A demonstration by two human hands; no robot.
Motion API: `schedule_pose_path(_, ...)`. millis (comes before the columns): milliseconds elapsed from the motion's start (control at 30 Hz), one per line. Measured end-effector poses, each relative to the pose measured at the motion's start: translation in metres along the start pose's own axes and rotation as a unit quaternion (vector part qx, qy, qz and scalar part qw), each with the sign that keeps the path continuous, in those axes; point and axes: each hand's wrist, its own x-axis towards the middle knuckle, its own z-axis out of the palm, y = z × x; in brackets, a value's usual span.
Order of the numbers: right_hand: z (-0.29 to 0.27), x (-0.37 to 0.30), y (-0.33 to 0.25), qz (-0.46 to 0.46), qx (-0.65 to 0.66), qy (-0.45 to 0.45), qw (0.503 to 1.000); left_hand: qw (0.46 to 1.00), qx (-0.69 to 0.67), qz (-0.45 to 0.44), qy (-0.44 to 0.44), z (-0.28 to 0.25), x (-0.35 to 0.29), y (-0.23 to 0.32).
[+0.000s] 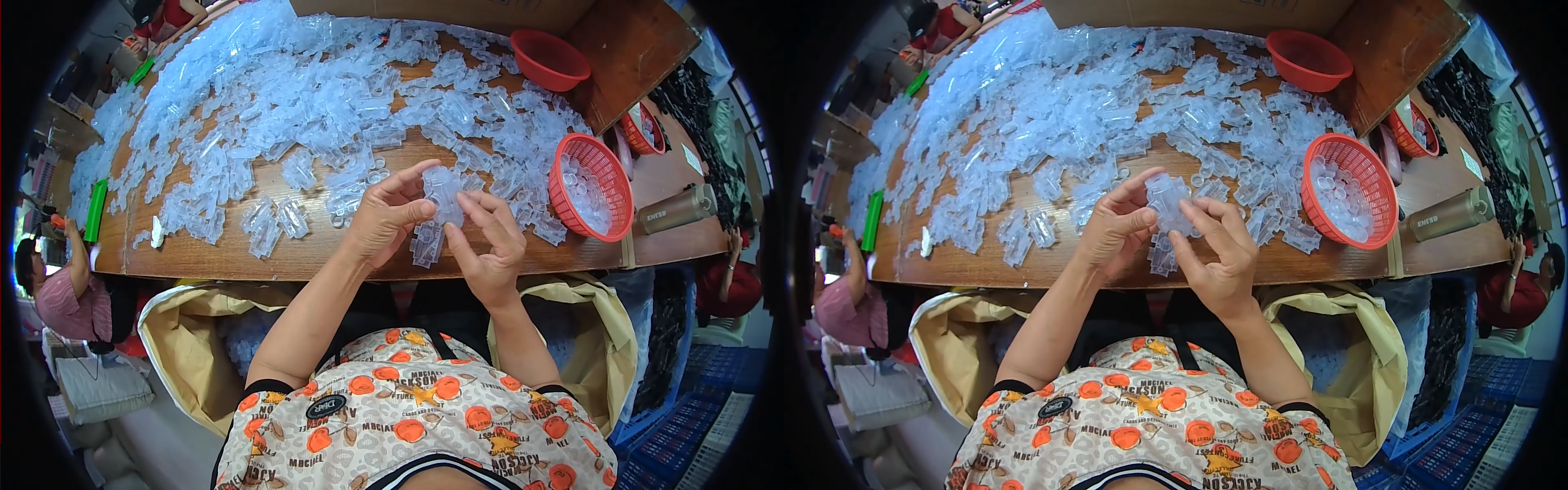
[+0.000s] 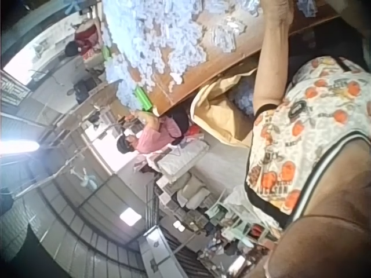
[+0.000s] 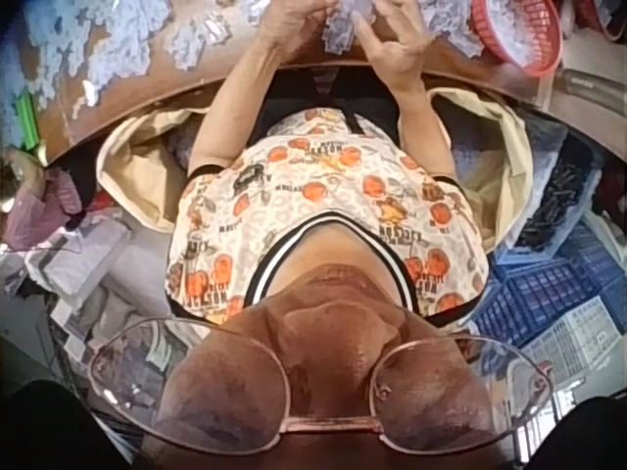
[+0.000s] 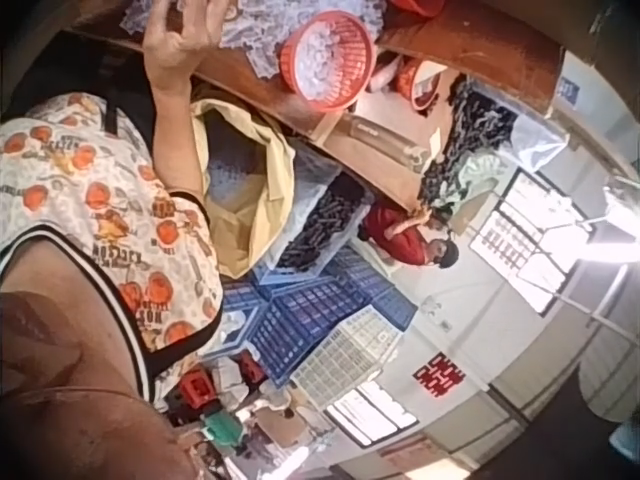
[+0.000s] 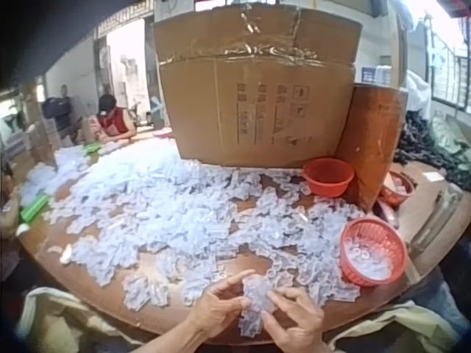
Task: The person sorts and inspects small transparent plastic components by hand, then places them into plastic bags at a factory workbench.
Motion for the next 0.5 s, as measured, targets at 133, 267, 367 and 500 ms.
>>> schedule_pose_path(133, -0.001, 0.0, 0.0, -0.025, -0.005, 0.0, 1.0, 1.0, 0.02, 0.008, 0.001, 0.004, -0.002, 0.002)
schedule_pose_path(267, -0.001, -0.003, -0.003, -0.008, 0.021, -0.01, 1.0, 0.997, 0.074, 0.034, 0.004, 0.003, -0.005, 0.004)
schedule_pose_path(367, -0.001, -0.007, -0.003, -0.001, 0.033, -0.013, 0.999, 0.995, 0.096, 0.031, -0.018, -0.002, -0.009, 0.006)
schedule_pose_path(500, -0.001, -0.007, -0.003, -0.042, 0.005, -0.005, 0.999, 0.991, 0.124, 0.025, -0.037, 0.002, -0.011, 0.01)
